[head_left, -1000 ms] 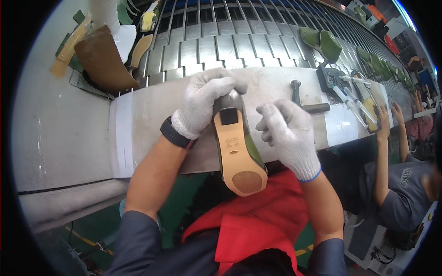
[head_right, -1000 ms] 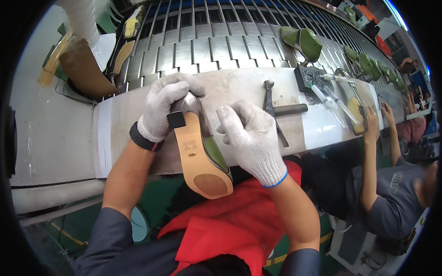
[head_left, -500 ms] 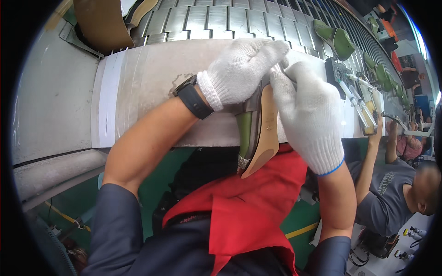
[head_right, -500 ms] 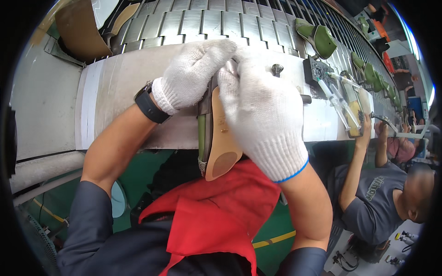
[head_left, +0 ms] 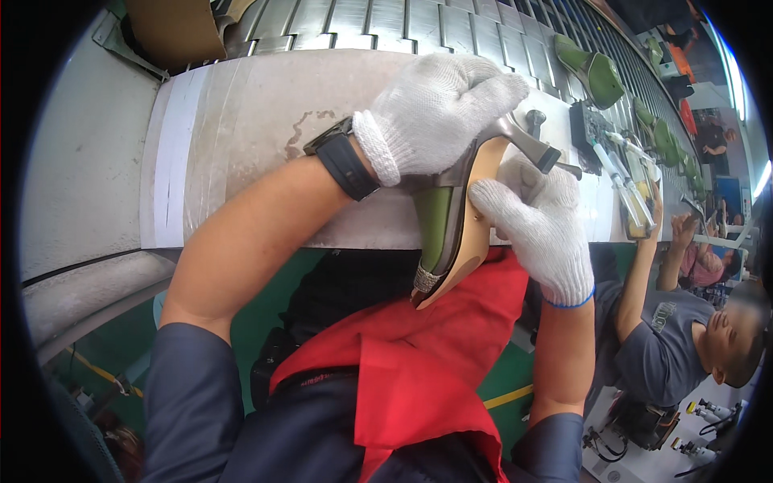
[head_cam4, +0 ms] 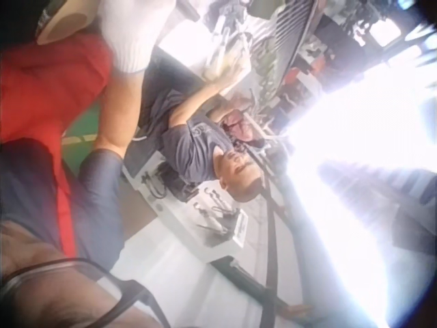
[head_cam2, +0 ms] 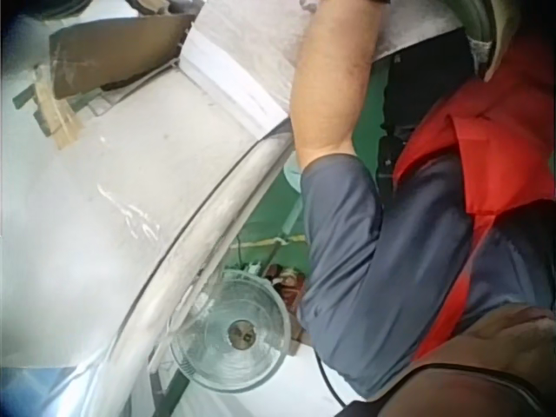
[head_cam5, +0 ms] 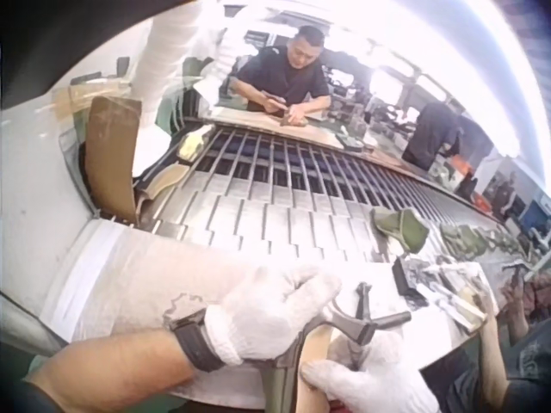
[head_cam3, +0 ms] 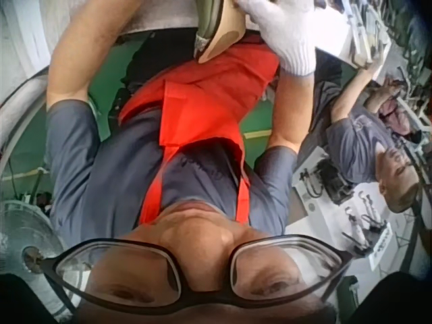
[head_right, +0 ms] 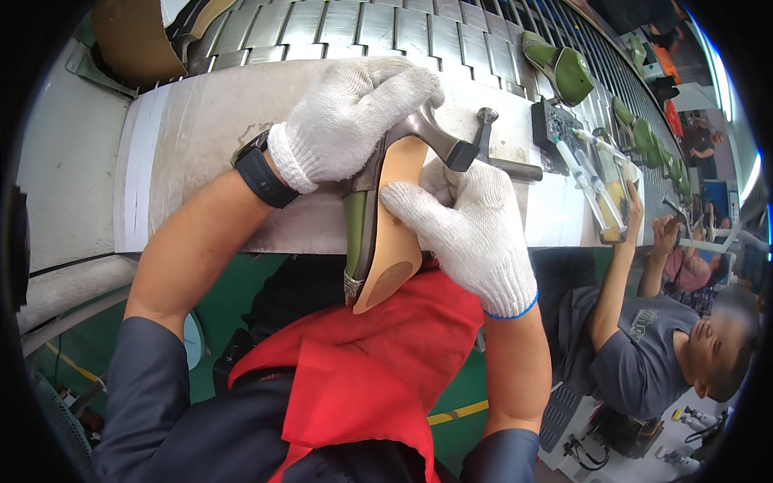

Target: The person attaches soles and heel pieces onto shoe lasts, hammering the edges with a hammer, pressing the parts into place by hand, and placing the assembled footwear onto the conveyor belt.

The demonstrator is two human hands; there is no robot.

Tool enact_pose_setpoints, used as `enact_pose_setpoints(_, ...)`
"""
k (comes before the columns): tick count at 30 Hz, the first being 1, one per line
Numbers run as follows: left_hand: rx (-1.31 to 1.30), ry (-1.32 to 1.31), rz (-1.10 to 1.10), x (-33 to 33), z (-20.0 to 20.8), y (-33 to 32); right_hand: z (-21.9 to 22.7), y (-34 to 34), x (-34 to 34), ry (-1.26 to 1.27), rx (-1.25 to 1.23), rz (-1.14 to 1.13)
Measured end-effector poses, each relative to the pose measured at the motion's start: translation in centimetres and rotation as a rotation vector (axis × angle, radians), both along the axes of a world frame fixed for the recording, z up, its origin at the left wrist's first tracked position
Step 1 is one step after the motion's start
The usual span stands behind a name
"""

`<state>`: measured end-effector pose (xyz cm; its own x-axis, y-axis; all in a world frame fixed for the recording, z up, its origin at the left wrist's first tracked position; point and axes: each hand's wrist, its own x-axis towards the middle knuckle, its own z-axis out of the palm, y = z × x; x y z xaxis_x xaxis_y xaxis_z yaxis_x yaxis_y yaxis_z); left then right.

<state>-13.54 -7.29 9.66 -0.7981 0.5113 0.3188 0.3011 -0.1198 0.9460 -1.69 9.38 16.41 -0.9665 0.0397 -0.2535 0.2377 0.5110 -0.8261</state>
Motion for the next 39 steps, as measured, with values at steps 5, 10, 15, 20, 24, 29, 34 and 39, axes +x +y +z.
enact_pose_setpoints(5,-0.022,0.021,0.035,0.1,0.0,0.1,-0.4,-0.4,0.0,0.044,-0.01,-0.041)
enact_pose_setpoints(10,-0.025,0.077,0.081,0.1,-0.1,0.2,-1.0,-0.6,-0.1,0.061,-0.022,-0.053)
enact_pose_setpoints(15,-0.063,0.123,0.083,0.2,0.3,-0.1,-1.8,-1.4,-0.9,0.303,0.086,-0.076)
enact_pose_setpoints(20,-0.078,0.047,0.021,0.2,1.2,-0.4,-3.2,-1.3,-1.0,0.384,0.092,-0.155)
enact_pose_setpoints(24,-0.079,0.014,0.001,0.2,0.9,-0.5,-2.2,-0.4,0.6,0.062,-0.394,-0.153)
enact_pose_setpoints(29,-0.099,0.102,0.064,0.0,0.3,0.2,-1.7,-1.5,3.6,0.093,-0.31,-0.027)
enact_pose_setpoints(34,-0.146,0.017,0.01,-0.1,1.2,-0.1,-1.7,-1.9,1.8,0.063,-0.239,-0.13)
enact_pose_setpoints(39,-0.308,0.137,-0.09,-0.8,2.1,-2.7,-2.3,-1.0,-1.2,0.215,-0.268,-0.056)
